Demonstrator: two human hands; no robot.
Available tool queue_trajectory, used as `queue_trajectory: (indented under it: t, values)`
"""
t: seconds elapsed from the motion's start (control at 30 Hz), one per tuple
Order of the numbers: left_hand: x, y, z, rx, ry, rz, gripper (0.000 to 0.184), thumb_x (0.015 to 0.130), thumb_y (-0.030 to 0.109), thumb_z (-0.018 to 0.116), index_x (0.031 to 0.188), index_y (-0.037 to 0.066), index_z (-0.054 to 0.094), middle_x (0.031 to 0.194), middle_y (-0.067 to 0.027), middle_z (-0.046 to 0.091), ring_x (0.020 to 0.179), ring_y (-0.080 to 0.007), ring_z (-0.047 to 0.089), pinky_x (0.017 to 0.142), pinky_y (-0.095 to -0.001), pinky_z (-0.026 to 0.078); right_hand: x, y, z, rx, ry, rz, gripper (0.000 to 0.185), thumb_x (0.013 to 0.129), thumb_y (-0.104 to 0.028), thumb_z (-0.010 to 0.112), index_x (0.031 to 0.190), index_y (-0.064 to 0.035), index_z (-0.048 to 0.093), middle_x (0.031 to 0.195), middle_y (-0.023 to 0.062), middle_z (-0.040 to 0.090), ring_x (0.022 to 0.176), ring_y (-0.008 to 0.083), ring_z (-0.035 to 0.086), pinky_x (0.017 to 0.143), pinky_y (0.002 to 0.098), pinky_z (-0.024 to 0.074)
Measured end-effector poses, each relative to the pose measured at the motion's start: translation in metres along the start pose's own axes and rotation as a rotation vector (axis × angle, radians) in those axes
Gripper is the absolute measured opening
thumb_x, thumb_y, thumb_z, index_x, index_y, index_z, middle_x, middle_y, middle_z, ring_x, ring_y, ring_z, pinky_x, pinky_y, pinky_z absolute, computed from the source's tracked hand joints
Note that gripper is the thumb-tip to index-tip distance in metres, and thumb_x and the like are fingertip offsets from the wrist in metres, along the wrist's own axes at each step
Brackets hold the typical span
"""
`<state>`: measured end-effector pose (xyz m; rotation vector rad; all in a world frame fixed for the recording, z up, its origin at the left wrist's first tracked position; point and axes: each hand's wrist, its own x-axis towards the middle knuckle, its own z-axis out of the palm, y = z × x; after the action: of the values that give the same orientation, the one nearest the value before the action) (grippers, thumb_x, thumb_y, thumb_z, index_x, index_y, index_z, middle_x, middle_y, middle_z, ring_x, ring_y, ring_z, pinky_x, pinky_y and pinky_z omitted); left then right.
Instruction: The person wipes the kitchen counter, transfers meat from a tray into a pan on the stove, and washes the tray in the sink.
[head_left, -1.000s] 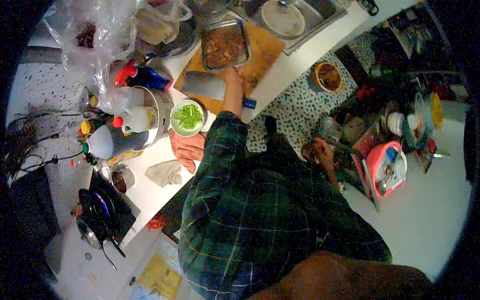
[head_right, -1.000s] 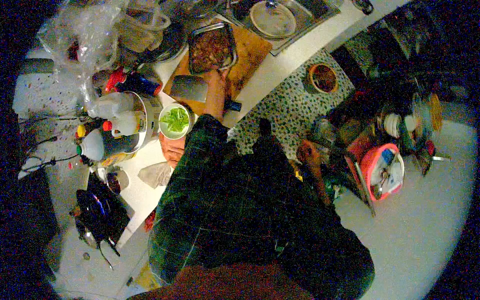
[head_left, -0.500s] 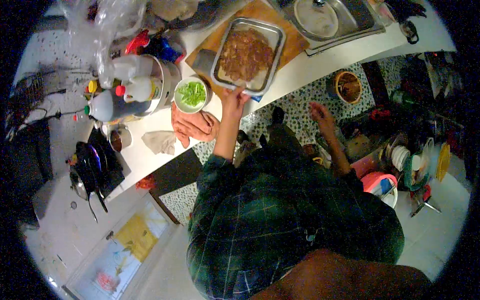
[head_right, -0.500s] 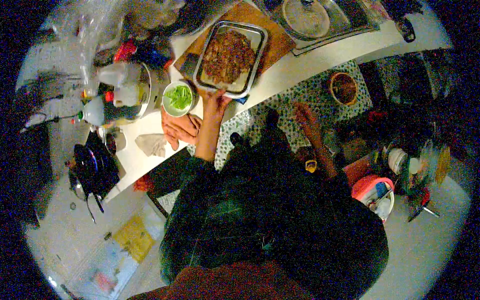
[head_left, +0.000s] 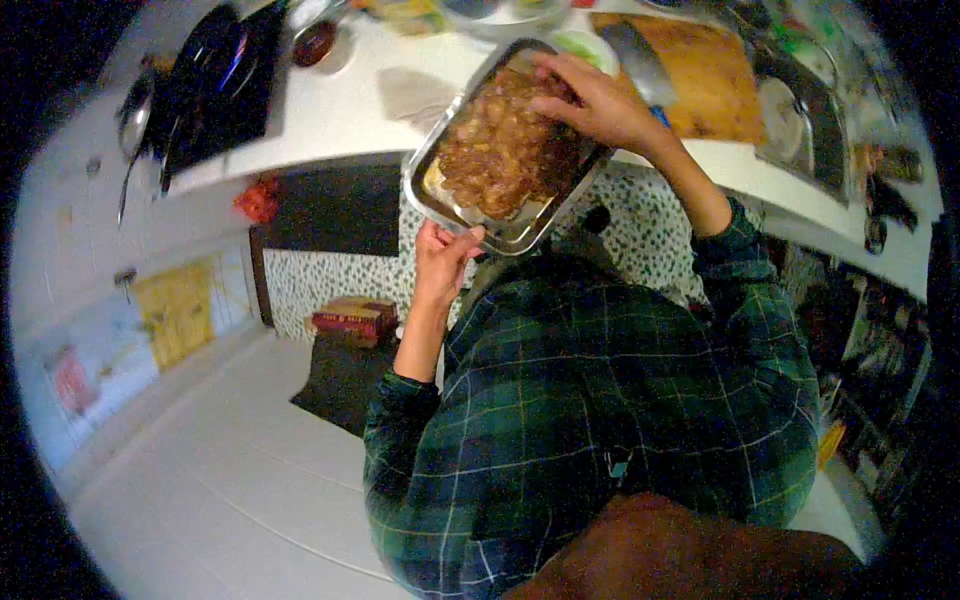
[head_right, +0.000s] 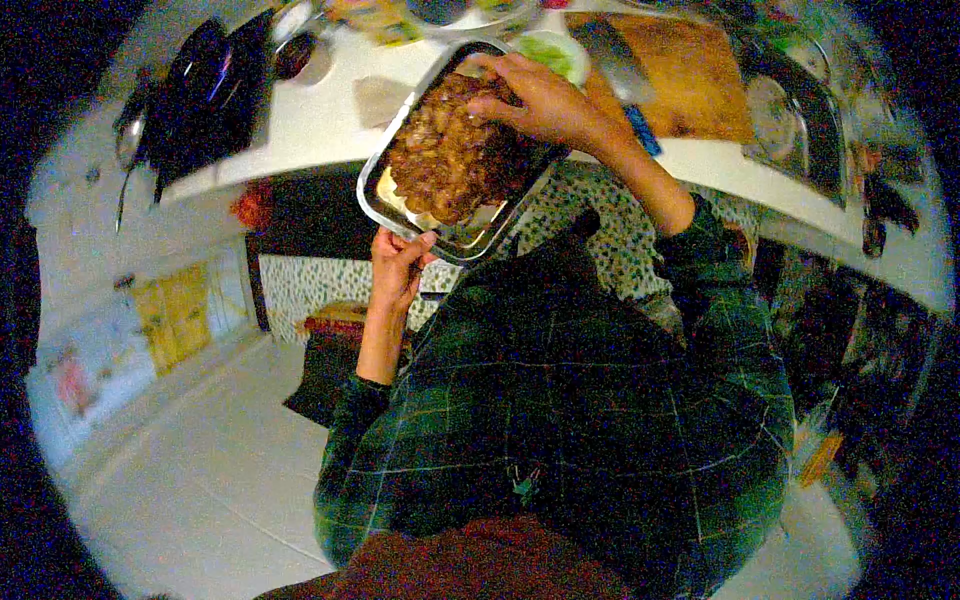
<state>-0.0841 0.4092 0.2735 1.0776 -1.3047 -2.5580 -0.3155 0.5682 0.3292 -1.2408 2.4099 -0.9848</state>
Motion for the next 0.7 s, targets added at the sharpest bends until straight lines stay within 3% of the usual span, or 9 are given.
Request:
queue_trajectory:
  t: [0.1,0.13,0.23,0.3,0.43,0.5,0.57,0.63,0.7]
  values:
    - [-0.045,0.033,-0.047,-0.043,0.024,0.078,0.041,0.072,-0.004,0.066,0.106,0.003,0.046,0.075,-0.0040,0.060,0.056,-0.0086,0.056,0.051,-0.0205,0.050,0.046,-0.086,0.042,-0.334,-0.066,-0.171,0.050,0.081,-0.040,0.057,0.117,-0.0059,0.049,0.108,0.0155,0.054,0.099,0.0292,0.053,0.083,0.0369,0.0418]
    - [-0.056,0.036,-0.075,-0.057,0.022,0.106,0.041,0.072,-0.004,0.066,0.106,0.004,0.045,0.076,-0.0047,0.061,0.057,-0.0083,0.056,0.050,-0.0200,0.049,0.059,-0.114,0.060,-0.173,-0.155,-0.158,0.048,0.080,-0.042,0.057,0.111,-0.0052,0.053,0.106,0.0170,0.054,0.100,0.0326,0.051,0.086,0.0383,0.0404]
    - [-0.102,0.067,-0.119,-0.148,0.045,0.134,0.040,0.073,-0.004,0.064,0.108,0.004,0.045,0.080,-0.0054,0.062,0.061,-0.0083,0.058,0.049,-0.0190,0.048,0.080,-0.201,0.094,-0.273,-0.194,-0.380,0.046,0.079,-0.043,0.058,0.107,-0.0063,0.055,0.102,0.0167,0.055,0.098,0.0341,0.050,0.085,0.0402,0.0399]
    - [-0.121,0.084,-0.135,-0.247,0.081,0.150,0.031,0.073,-0.005,0.061,0.099,0.005,0.047,0.078,-0.0052,0.059,0.062,-0.0154,0.060,0.051,-0.0269,0.052,0.084,-0.246,0.107,-0.247,-0.310,-0.393,0.041,0.077,-0.041,0.060,0.101,-0.0075,0.057,0.095,0.0150,0.053,0.092,0.0329,0.050,0.080,0.0397,0.0410]
    - [-0.153,0.091,-0.166,-0.289,0.215,0.154,0.040,0.075,-0.005,0.060,0.111,0.003,0.045,0.095,-0.0090,0.060,0.077,-0.0181,0.063,0.060,-0.0284,0.055,0.090,-0.294,0.105,-0.306,-0.479,-0.576,0.046,0.081,-0.046,0.055,0.109,-0.0089,0.055,0.101,0.0145,0.053,0.095,0.0333,0.050,0.080,0.0418,0.0445]
    - [-0.157,0.103,-0.177,-0.371,0.206,0.255,0.040,0.075,-0.005,0.059,0.112,0.002,0.044,0.099,-0.0097,0.060,0.081,-0.0199,0.062,0.063,-0.0317,0.056,0.106,-0.302,0.119,-0.183,-0.474,-0.754,0.041,0.083,-0.035,0.054,0.114,-0.0090,0.053,0.109,0.0147,0.052,0.102,0.0341,0.049,0.086,0.0403,0.0427]
    - [-0.156,0.105,-0.194,-0.389,0.179,0.305,0.041,0.075,-0.006,0.059,0.113,0.002,0.044,0.103,-0.0108,0.058,0.086,-0.0214,0.061,0.065,-0.0343,0.056,0.127,-0.316,0.113,-0.104,-0.533,-0.747,0.034,0.085,-0.018,0.051,0.117,-0.0092,0.052,0.124,0.0138,0.048,0.113,0.0317,0.046,0.093,0.0385,0.0400]
    - [-0.166,0.134,-0.220,-0.434,0.210,0.310,0.042,0.075,-0.006,0.059,0.113,0.002,0.043,0.102,-0.0106,0.058,0.086,-0.0213,0.061,0.065,-0.0335,0.055,0.159,-0.348,0.120,-0.076,-0.475,-0.759,0.029,0.081,-0.012,0.054,0.109,-0.0077,0.057,0.121,0.0127,0.051,0.110,0.0300,0.050,0.091,0.0383,0.0423]
    - [-0.177,0.164,-0.234,-0.458,0.221,0.316,0.042,0.075,-0.006,0.059,0.113,0.002,0.043,0.101,-0.0104,0.058,0.086,-0.0211,0.061,0.065,-0.0327,0.055,0.182,-0.377,0.118,0.047,-0.394,-0.742,0.014,0.078,-0.009,0.057,0.090,-0.0038,0.061,0.094,0.0104,0.061,0.089,0.0287,0.059,0.077,0.0354,0.0474]
